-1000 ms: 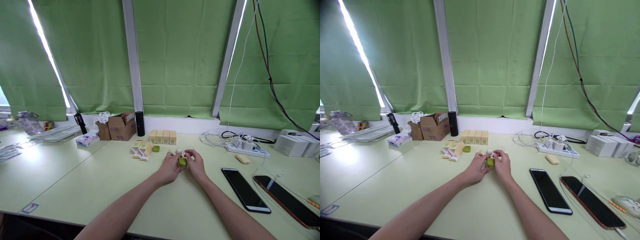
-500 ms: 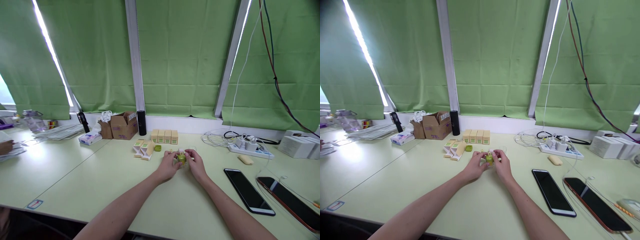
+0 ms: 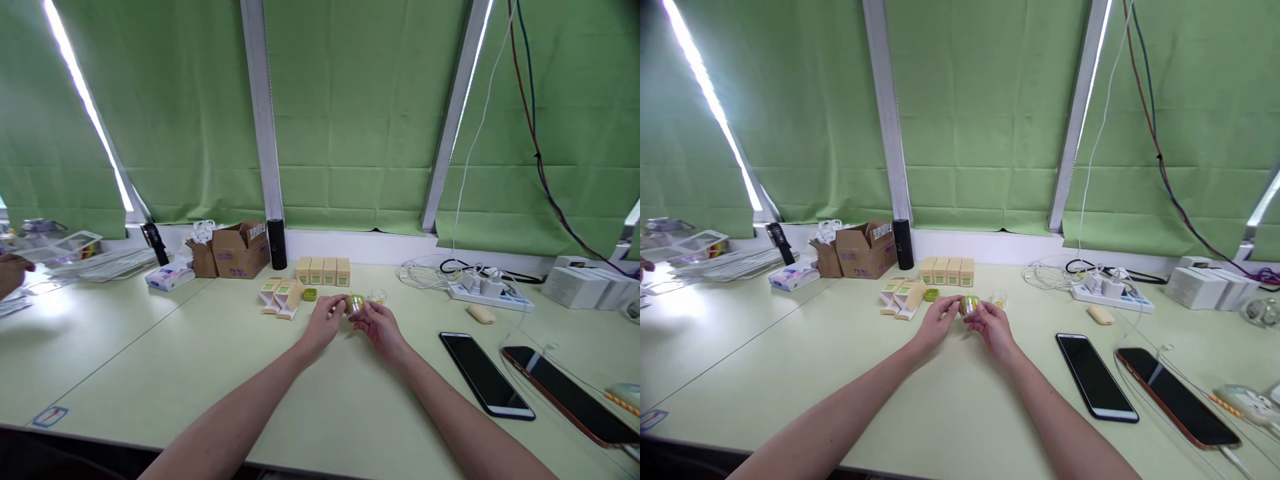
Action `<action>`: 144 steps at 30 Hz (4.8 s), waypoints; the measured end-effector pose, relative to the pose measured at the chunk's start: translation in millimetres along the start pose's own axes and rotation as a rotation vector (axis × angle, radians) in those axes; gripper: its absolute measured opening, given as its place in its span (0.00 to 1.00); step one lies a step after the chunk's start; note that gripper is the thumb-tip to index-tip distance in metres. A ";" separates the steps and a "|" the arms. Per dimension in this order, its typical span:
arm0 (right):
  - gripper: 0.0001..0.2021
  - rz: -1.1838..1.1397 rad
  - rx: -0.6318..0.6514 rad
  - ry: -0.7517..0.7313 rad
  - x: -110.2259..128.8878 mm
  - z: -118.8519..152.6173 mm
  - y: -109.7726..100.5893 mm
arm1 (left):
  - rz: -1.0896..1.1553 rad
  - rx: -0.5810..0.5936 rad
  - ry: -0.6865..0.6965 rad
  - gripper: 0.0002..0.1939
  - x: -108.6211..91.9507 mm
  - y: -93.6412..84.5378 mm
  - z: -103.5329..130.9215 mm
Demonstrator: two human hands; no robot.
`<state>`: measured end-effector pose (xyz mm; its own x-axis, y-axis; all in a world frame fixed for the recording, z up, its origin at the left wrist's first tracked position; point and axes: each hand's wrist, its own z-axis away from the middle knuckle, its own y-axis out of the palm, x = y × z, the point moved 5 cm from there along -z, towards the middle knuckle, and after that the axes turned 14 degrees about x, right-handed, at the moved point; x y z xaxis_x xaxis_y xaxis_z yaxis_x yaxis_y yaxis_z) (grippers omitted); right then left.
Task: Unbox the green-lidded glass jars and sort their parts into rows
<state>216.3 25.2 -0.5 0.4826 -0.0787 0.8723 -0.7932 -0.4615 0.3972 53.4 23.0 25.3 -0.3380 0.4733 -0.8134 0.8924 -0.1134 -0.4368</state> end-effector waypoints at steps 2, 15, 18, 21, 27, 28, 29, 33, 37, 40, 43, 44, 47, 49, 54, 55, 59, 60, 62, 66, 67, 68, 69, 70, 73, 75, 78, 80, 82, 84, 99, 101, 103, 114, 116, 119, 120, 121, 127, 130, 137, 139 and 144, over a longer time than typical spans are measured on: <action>0.19 -0.037 0.009 0.011 -0.7 -0.3 -1.3 | 0.052 -0.006 0.024 0.19 1.0 0.2 -0.4; 0.16 -0.079 0.019 0.049 -4.4 -0.6 -4.8 | 0.216 0.006 -0.001 0.19 2.3 7.3 0.1; 0.16 -0.071 0.019 0.045 -1.7 0.4 -2.7 | 0.241 0.014 -0.014 0.19 0.0 6.1 0.4; 0.17 -0.089 0.007 0.034 1.7 1.8 0.8 | 0.266 0.009 -0.030 0.18 -2.2 4.7 0.4; 0.19 -0.097 -0.051 0.009 5.2 3.8 3.3 | 0.290 -0.019 -0.016 0.18 -7.2 2.8 0.3; 0.20 -0.087 -0.061 0.004 5.5 4.2 3.0 | 0.288 -0.024 -0.018 0.19 -7.4 2.6 0.4; 0.21 -0.074 -0.071 0.000 5.8 4.6 2.6 | 0.286 -0.029 -0.022 0.19 -7.2 2.4 0.5; 0.24 -0.007 -0.084 -0.017 7.5 6.0 3.4 | 0.280 -0.046 -0.042 0.19 -4.9 1.5 0.1; 0.26 0.042 -0.092 -0.054 8.9 5.9 4.5 | 0.269 -0.073 -0.068 0.17 -3.4 -0.4 -1.0; 0.28 0.094 -0.094 -0.093 10.0 5.2 4.0 | 0.275 -0.084 -0.077 0.15 -3.9 -1.7 -1.4; 0.30 0.161 -0.104 -0.125 11.4 5.3 2.6 | 0.304 -0.094 -0.081 0.13 -3.7 -2.7 -1.1; 0.30 0.183 -0.108 -0.131 11.8 5.5 2.2 | 0.312 -0.099 -0.085 0.13 -3.2 -3.1 -0.8; 0.30 0.238 -0.102 -0.131 12.1 6.2 2.6 | 0.321 -0.113 -0.101 0.13 -1.2 -4.2 -0.3; 0.30 0.274 -0.086 -0.127 12.1 6.4 4.1 | 0.317 -0.117 -0.103 0.13 -0.1 -4.8 -0.5; 0.31 0.379 -0.066 -0.123 12.4 6.5 8.1 | 0.287 -0.135 -0.063 0.15 1.0 -4.7 -1.0; 0.31 0.398 -0.064 -0.121 12.3 6.6 8.9 | 0.282 -0.138 -0.058 0.15 1.4 -4.3 -0.9; 0.32 0.460 -0.065 -0.115 11.7 8.1 12.8 | 0.270 -0.126 -0.046 0.13 0.7 -1.0 0.2; 0.32 0.478 -0.070 -0.115 11.8 8.7 13.8 | 0.265 -0.118 -0.042 0.12 -0.4 -0.2 0.6; 0.32 0.518 -0.080 -0.111 12.1 9.8 15.5 | 0.248 -0.105 -0.037 0.11 -3.4 1.0 1.9; 0.30 0.584 -0.106 -0.104 13.3 10.7 16.7 | 0.189 -0.088 -0.038 0.09 -8.7 1.6 4.2; 0.30 0.594 -0.108 -0.104 13.5 10.7 16.6 | 0.179 -0.084 -0.037 0.09 -9.2 1.7 4.4; 0.30 0.602 -0.108 -0.105 13.6 10.6 16.3 | 0.173 -0.081 -0.035 0.08 -9.3 1.7 4.4; 0.30 0.608 -0.108 -0.106 13.7 10.5 15.9 | 0.171 -0.081 -0.032 0.08 -8.9 1.7 4.3; 0.30 0.613 -0.109 -0.108 13.7 10.5 15.3 | 0.171 -0.085 -0.030 0.08 -8.2 1.5 4.0; 0.29 0.621 -0.108 -0.109 13.7 10.2 13.1 | 0.194 -0.110 -0.033 0.11 -4.0 0.9 2.7; 0.30 0.618 -0.106 -0.106 13.9 9.7 11.5 | 0.229 -0.125 -0.039 0.13 -0.7 0.5 1.2; 0.30 0.604 -0.101 -0.105 14.6 8.7 9.2 | 0.313 -0.156 -0.034 0.15 3.9 -1.8 -1.8; 0.30 0.593 -0.098 -0.104 14.8 8.0 7.8 | 0.409 -0.204 -0.043 0.16 8.2 -5.6 -3.8; 0.31 0.583 -0.093 -0.101 14.4 7.3 6.8 | 0.496 -0.248 -0.065 0.17 13.6 -9.8 -5.6; 0.31 0.577 -0.082 -0.110 13.9 7.0 6.4 | 0.544 -0.276 -0.089 0.18 19.2 -13.3 -6.9; 0.26 1.052 -0.483 -0.103 77.0 -14.9 -88.1 | 0.752 -0.334 -0.277 0.13 52.2 -14.6 -4.9; 0.26 1.206 -0.466 0.040 80.6 -21.2 -105.6 | 0.761 -0.332 -0.281 0.13 50.8 -13.8 -4.4; 0.25 1.249 -0.445 0.094 81.0 -24.1 -118.9 | 0.768 -0.327 -0.285 0.13 48.9 -12.8 -3.9; 0.28 1.327 -0.379 0.216 55.7 -30.8 -126.1 | 0.818 -0.274 -0.306 0.07 35.0 -8.9 -1.3; 0.33 1.350 -0.381 0.190 57.0 -29.0 -118.1 | 0.826 -0.254 -0.316 0.07 31.7 -7.4 -0.2; 0.36 1.394 -0.383 0.109 61.0 -25.0 -97.2 | 0.838 -0.221 -0.330 0.08 27.7 -4.3 1.0; 0.34 1.424 -0.390 0.040 63.5 -23.2 -86.7 | 0.842 -0.208 -0.333 0.08 26.8 -3.1 1.1; 0.31 1.444 -0.387 -0.025 65.2 -21.3 -75.3 | 0.848 -0.196 -0.337 0.08 26.0 -2.0 1.2; 0.22 1.401 -0.179 -0.337 59.5 -4.4 -6.3 | 0.885 -0.123 -0.354 0.07 21.7 3.4 0.8; 0.21 1.385 -0.103 -0.421 53.1 7.6 12.9 | 0.907 -0.079 -0.356 0.05 16.8 6.0 1.6; 0.24 1.409 0.042 -0.484 45.0 20.7 32.6 | 0.917 -0.019 -0.376 0.04 9.4 13.3 5.0; 0.24 1.425 0.090 -0.487 44.2 21.5 37.3 | 0.909 -0.014 -0.386 0.03 10.0 14.0 5.4; 0.21 1.418 0.160 -0.458 41.4 22.2 41.0 | 0.875 0.018 -0.408 0.03 12.9 14.9 6.5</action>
<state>212.0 -16.6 45.5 -0.5367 -0.7800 0.3218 -0.6563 0.1461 -0.7402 60.4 21.8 5.8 0.3637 -0.1246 -0.9231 0.8740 -0.2971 0.3845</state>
